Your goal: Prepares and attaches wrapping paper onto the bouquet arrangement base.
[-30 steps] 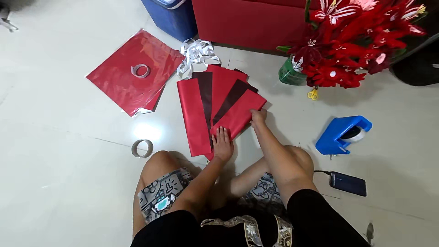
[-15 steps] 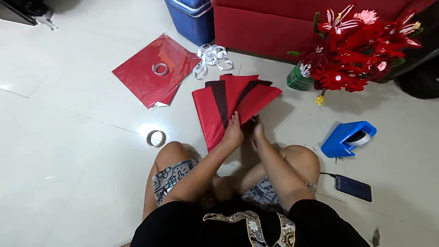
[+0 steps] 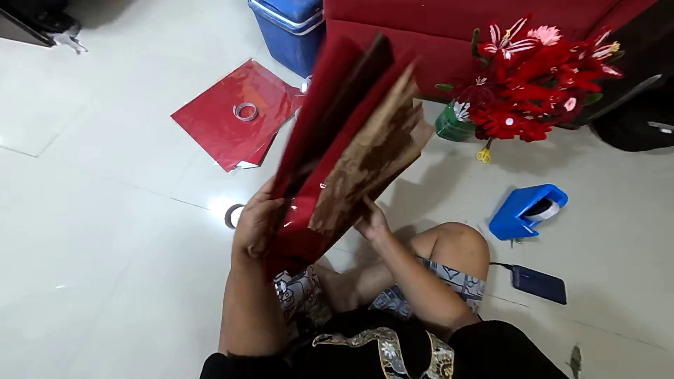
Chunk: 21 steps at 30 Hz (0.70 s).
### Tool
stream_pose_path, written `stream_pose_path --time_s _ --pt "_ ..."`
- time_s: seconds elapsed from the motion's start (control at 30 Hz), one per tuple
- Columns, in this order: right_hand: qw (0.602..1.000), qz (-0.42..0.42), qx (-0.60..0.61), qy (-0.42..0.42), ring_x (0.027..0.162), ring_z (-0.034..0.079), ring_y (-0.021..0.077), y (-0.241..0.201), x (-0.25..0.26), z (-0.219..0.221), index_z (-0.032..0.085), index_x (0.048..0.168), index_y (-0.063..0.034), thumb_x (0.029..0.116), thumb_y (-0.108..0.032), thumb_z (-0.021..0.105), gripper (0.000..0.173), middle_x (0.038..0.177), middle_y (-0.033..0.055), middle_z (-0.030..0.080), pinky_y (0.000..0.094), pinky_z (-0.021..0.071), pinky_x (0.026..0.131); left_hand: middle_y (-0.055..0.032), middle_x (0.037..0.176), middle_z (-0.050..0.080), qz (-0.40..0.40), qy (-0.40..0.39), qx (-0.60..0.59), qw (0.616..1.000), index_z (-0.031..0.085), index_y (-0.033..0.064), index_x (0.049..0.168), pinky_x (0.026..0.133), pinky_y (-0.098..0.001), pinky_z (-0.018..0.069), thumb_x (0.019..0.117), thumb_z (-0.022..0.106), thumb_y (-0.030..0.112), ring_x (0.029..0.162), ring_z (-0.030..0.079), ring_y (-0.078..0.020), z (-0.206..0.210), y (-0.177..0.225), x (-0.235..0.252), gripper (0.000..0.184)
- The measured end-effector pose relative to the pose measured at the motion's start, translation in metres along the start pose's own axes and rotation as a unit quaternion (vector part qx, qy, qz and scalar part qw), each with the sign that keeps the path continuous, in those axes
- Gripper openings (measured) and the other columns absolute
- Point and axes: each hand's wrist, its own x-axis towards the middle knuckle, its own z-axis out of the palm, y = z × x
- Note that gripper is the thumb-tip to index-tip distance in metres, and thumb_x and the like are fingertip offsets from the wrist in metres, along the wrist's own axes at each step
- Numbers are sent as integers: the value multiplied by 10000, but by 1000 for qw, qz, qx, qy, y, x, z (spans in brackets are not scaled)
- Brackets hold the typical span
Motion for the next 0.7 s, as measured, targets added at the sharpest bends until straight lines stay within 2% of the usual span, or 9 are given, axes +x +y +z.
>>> stream_pose_path --time_s 0.03,0.1,0.2,0.27,0.33,0.43,0.53,0.63,0.7 --pt "998 -32 -38 30 932 723 240 -11 3 4 457 1341 -85 1108 -190 409 260 1064 131 698 420 628 786 -31 1070 745 7 27 -40 999 547 41 1315 841 -265 608 943 349 -60 946 717 -79 -14 -9 3 434" --pt "988 -95 -108 62 973 709 274 -31 12 4 371 1463 -54 1056 -84 527 437 1151 183 663 442 627 806 -51 979 752 13 67 -128 989 560 53 1201 780 -290 627 963 323 -56 875 734 -109 -35 -36 12 353" --pt "961 -172 -199 88 973 705 280 -58 35 1 391 1448 -5 965 47 626 540 1171 215 648 454 629 809 -88 980 739 -4 76 -235 969 531 64 1212 771 -353 631 986 321 -36 877 736 -167 -54 -95 40 325" --pt "941 -196 -249 117 992 696 292 -73 59 -8 417 1439 -9 913 84 681 596 1202 223 642 467 618 821 -106 991 724 -44 107 -249 962 496 68 1252 760 -399 630 1004 321 -18 877 732 -200 -59 -140 60 315" --pt "927 -204 -275 154 1043 681 318 -87 87 -25 376 1485 -27 894 81 709 687 1273 242 610 491 605 853 -121 1025 699 -100 168 -225 955 462 58 1303 757 -424 620 1031 336 0 885 717 -217 -52 -178 75 306" --pt "903 -166 -328 221 1190 623 382 -96 117 -58 276 1560 -58 922 -23 734 786 1419 272 532 546 562 931 -173 1163 643 -186 217 -144 947 377 33 1467 811 -427 590 1067 398 42 952 677 -233 -45 -222 85 401" --pt "867 -101 -419 249 1290 555 425 -83 118 -81 199 1596 -61 896 -64 766 901 1490 289 462 608 538 955 -208 1118 639 -282 257 -38 924 448 -9 1401 764 -406 568 1035 551 99 888 651 -243 -35 -242 79 396" --pt "827 -86 -485 271 1245 597 397 -52 93 -89 232 1571 -31 811 12 792 945 1411 294 532 549 550 963 -215 1055 653 -318 261 31 911 519 -39 1284 720 -397 569 993 657 127 843 653 -245 -24 -245 69 362" --pt "803 -82 -513 291 1214 625 405 -30 74 -84 237 1570 -45 755 89 767 982 1354 294 581 558 548 969 -212 1035 656 -318 255 54 912 539 -52 1254 720 -400 571 986 662 97 833 655 -246 -18 -250 64 331"
